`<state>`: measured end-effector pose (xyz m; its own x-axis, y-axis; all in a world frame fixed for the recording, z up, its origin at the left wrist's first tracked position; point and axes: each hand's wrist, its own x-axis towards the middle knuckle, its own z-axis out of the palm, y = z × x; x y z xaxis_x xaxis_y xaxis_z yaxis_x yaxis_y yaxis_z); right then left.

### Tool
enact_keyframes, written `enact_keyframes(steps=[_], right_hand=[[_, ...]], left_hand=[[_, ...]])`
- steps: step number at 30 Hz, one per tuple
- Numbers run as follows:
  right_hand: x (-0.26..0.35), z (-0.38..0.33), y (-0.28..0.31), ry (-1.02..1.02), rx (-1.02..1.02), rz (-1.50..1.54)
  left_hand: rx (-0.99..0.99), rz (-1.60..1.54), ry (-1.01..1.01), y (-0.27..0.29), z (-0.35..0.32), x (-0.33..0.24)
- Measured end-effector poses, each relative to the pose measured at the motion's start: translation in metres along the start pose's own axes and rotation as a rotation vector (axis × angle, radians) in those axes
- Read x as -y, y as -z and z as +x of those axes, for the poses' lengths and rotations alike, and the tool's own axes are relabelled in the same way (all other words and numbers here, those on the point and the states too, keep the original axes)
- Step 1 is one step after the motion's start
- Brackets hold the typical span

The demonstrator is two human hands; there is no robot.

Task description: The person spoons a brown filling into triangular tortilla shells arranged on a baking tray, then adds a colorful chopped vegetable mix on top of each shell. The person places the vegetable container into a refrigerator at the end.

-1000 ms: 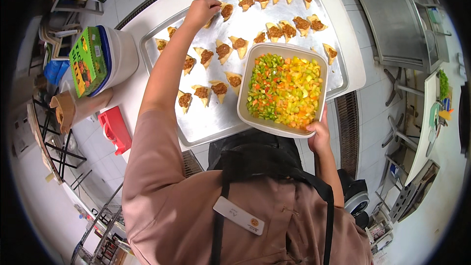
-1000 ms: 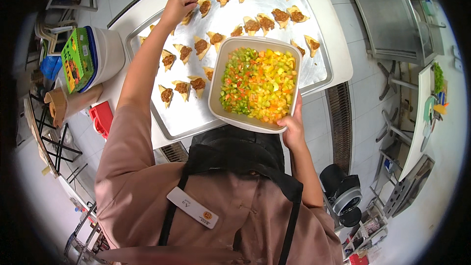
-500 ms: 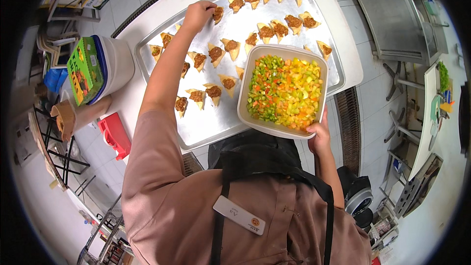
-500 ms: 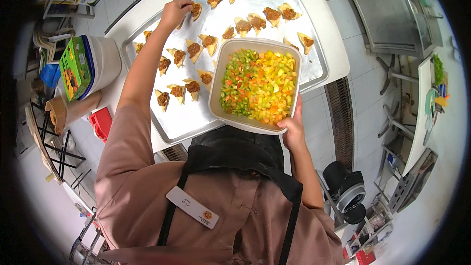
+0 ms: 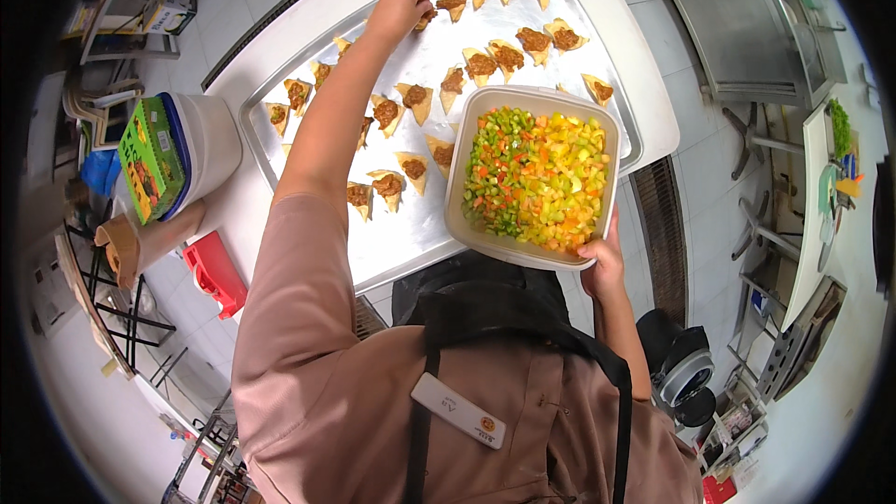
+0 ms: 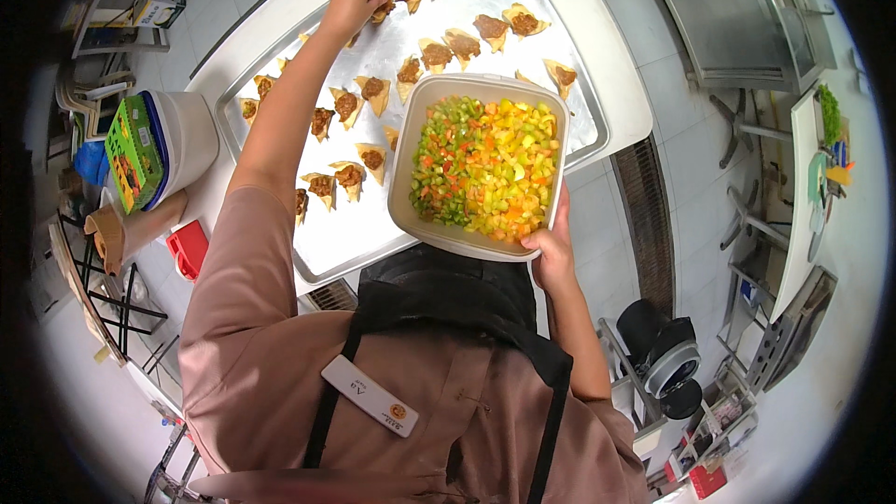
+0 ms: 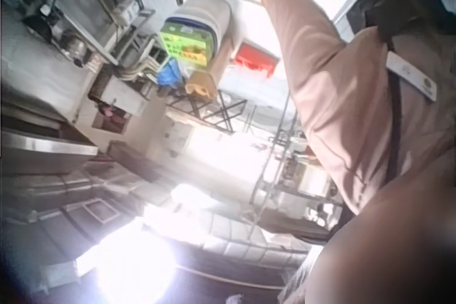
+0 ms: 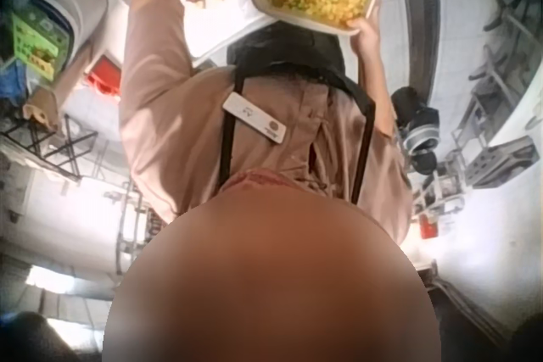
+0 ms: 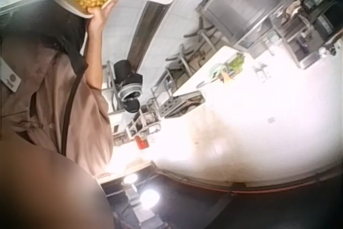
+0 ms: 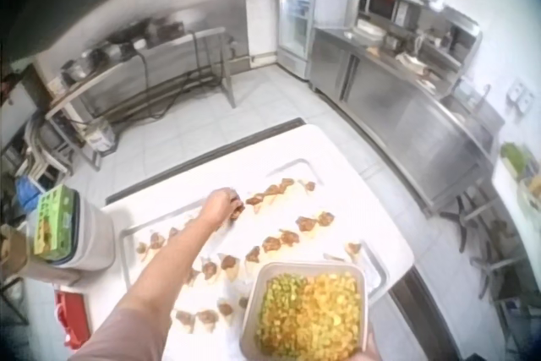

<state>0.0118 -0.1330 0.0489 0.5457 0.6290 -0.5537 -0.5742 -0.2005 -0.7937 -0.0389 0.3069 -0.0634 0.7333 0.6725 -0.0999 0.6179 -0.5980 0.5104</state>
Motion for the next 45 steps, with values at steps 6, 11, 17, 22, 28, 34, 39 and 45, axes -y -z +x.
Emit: enact_keyframes(steps=[6,11,17,22,28,34,39,45], right_hand=[[-0.003,0.0,0.0,0.028,-0.018,0.003],[-0.003,0.003,0.0,0.047,-0.008,0.005],[-0.003,0.009,0.006,0.042,-0.016,-0.003],[-0.002,0.012,0.003,0.133,0.03,-0.015],[0.008,0.007,-0.007,0.07,0.024,0.078],[0.012,0.007,-0.01,0.055,0.035,0.132],[0.013,0.009,-0.01,0.076,0.04,0.162],[0.007,0.002,-0.012,0.095,-0.004,0.158]], left_hand=[[-0.01,0.056,-0.004,-0.001,0.003,0.016],[-0.047,-0.047,0.006,0.003,-0.003,0.022],[-0.127,-0.359,-0.065,0.026,-0.048,-0.052],[0.373,-0.262,-0.624,0.037,-0.158,-0.136],[0.469,0.102,-0.644,0.045,-0.199,-0.157],[0.368,-0.162,-0.676,0.042,-0.182,-0.145],[0.649,-0.693,-0.132,0.048,-0.16,-0.137],[0.321,-1.023,0.0,0.053,-0.097,-0.082]])
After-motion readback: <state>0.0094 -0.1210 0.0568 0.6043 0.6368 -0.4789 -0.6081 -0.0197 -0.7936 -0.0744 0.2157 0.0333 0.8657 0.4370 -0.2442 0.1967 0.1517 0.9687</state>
